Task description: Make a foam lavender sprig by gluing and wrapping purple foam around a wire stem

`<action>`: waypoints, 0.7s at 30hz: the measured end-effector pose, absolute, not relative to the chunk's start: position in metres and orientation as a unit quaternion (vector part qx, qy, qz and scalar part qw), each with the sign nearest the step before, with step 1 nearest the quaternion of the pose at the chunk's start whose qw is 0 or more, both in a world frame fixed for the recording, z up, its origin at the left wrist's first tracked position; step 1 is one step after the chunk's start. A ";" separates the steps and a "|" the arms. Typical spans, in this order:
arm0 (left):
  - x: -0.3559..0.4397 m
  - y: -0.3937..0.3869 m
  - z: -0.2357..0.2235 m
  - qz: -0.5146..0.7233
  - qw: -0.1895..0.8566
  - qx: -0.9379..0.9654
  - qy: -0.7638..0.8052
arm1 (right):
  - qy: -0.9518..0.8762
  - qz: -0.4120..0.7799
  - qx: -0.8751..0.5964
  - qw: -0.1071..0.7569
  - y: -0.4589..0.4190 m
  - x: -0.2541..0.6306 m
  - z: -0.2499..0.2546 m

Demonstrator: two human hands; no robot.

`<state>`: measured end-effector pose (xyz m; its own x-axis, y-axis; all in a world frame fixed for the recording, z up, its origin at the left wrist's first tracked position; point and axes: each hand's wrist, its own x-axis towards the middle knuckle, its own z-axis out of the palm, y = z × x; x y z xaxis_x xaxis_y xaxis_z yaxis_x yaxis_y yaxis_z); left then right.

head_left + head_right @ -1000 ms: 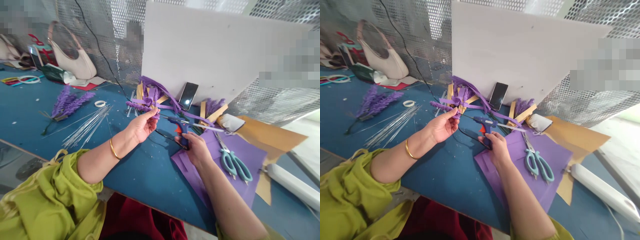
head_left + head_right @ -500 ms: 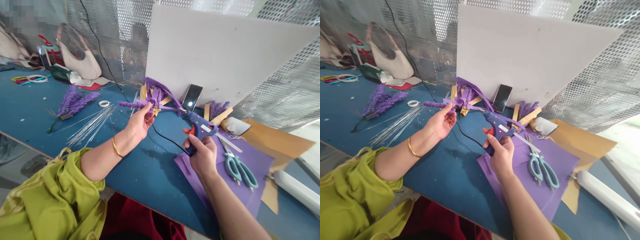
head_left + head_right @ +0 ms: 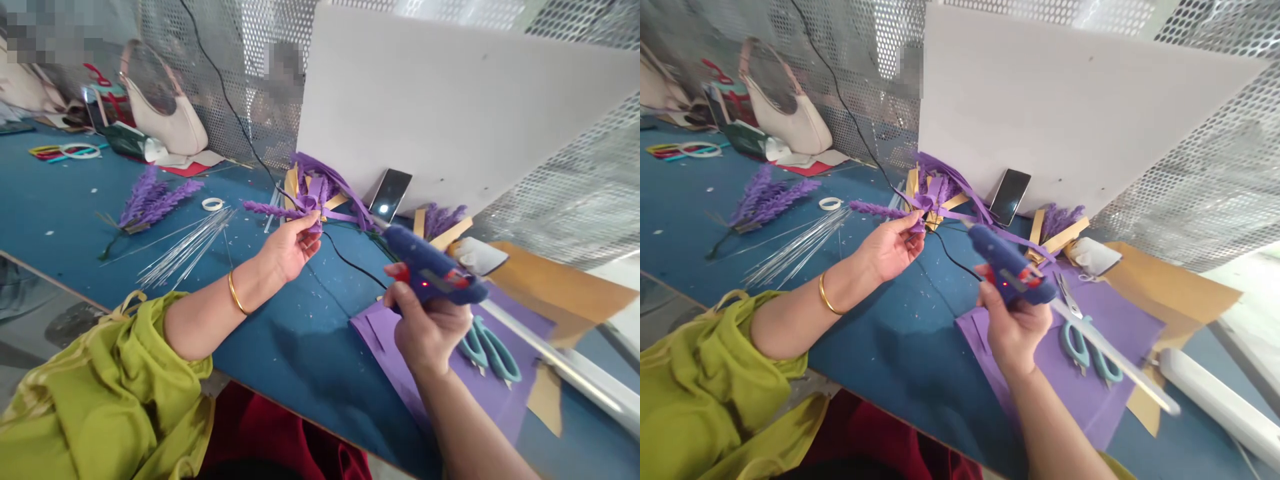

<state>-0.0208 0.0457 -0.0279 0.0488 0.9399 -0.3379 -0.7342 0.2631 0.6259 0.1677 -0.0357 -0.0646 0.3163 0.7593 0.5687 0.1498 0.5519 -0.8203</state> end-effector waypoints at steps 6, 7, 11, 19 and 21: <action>-0.016 0.041 -0.032 0.561 0.732 0.168 0.347 | -0.718 0.112 -0.469 0.502 -0.036 0.167 -0.079; -0.016 0.040 -0.032 0.557 0.735 0.171 0.347 | -0.722 0.100 -0.481 0.487 -0.035 0.167 -0.079; -0.014 0.036 -0.030 0.549 0.739 0.175 0.348 | -0.716 0.080 -0.516 0.464 -0.035 0.166 -0.075; -0.012 0.033 -0.028 0.538 0.743 0.177 0.356 | -0.722 0.045 -0.521 0.454 -0.034 0.165 -0.074; -0.012 0.033 -0.028 0.537 0.744 0.176 0.357 | -0.724 0.019 -0.518 0.455 -0.033 0.166 -0.075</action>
